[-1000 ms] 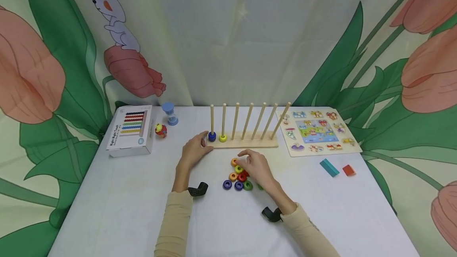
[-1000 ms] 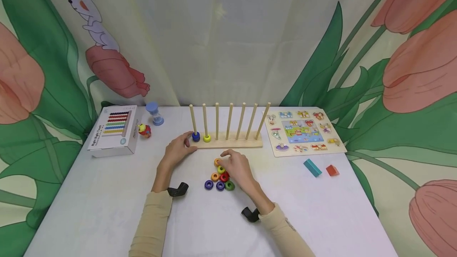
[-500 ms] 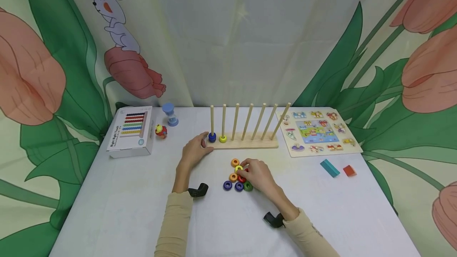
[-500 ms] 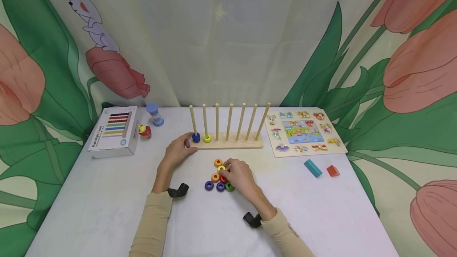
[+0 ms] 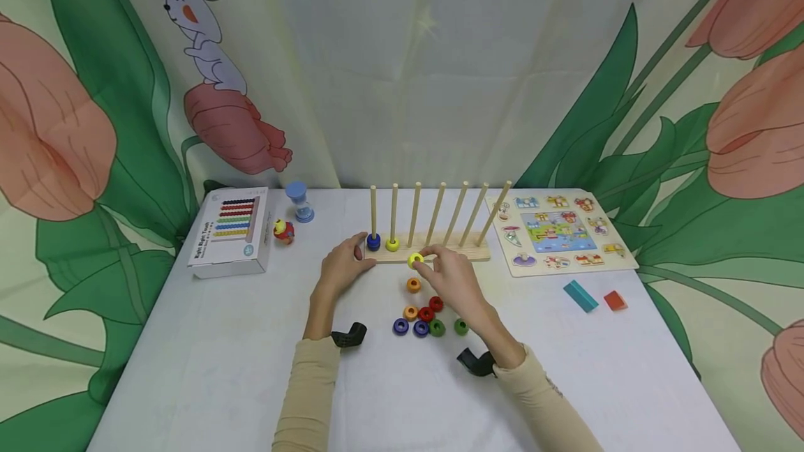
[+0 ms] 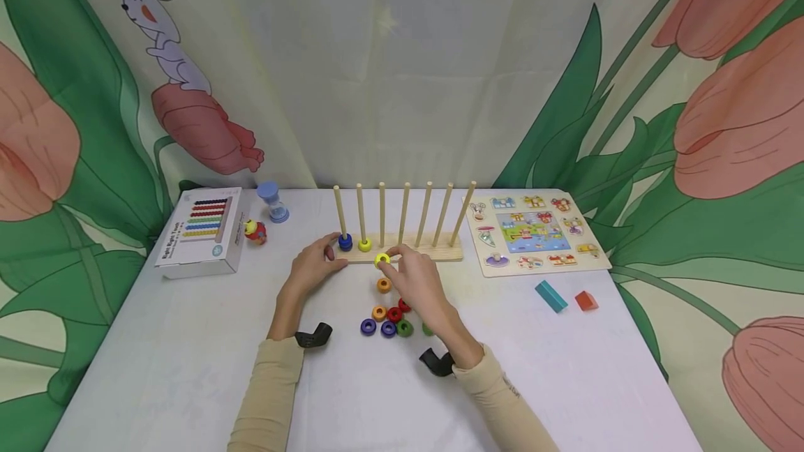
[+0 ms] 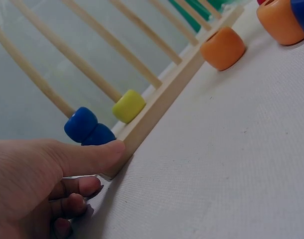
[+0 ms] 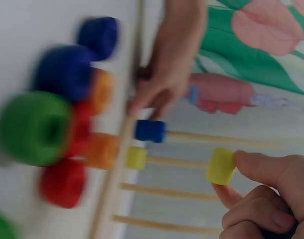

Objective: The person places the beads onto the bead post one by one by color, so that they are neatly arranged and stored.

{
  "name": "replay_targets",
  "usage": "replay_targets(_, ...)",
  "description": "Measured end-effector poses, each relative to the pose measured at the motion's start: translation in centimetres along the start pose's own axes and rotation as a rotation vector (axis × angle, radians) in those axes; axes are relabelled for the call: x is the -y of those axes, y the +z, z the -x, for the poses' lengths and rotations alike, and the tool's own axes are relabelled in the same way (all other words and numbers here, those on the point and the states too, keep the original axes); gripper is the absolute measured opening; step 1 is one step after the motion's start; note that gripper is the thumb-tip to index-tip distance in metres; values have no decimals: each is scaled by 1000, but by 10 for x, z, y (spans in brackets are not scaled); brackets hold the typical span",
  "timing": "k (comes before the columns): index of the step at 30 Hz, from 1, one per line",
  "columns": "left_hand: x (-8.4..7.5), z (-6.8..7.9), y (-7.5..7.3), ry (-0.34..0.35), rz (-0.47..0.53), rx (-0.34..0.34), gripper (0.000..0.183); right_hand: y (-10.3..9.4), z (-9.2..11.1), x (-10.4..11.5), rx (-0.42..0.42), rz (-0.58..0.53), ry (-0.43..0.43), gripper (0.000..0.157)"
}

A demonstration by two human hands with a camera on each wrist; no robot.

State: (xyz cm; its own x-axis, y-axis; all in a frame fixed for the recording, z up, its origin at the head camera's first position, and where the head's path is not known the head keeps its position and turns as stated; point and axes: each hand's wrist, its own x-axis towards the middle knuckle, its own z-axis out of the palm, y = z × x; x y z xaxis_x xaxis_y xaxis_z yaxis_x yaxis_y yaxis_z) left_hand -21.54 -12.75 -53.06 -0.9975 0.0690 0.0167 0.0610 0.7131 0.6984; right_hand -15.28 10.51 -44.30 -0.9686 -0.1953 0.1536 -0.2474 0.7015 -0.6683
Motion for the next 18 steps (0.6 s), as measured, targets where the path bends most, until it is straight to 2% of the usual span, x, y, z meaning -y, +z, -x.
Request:
replay_targets(11,3,0,0,-11,-12,7,67,-39,-46,58,-167,-98,-174,38)
replay_targets(15,4,0,0,3,-16,-1,66,-44,-65,72,-205,-89,-192,39)
replay_targets(18,1,0,0,12,-6,1,66,-44,-74,77,-181,-51,-175,40)
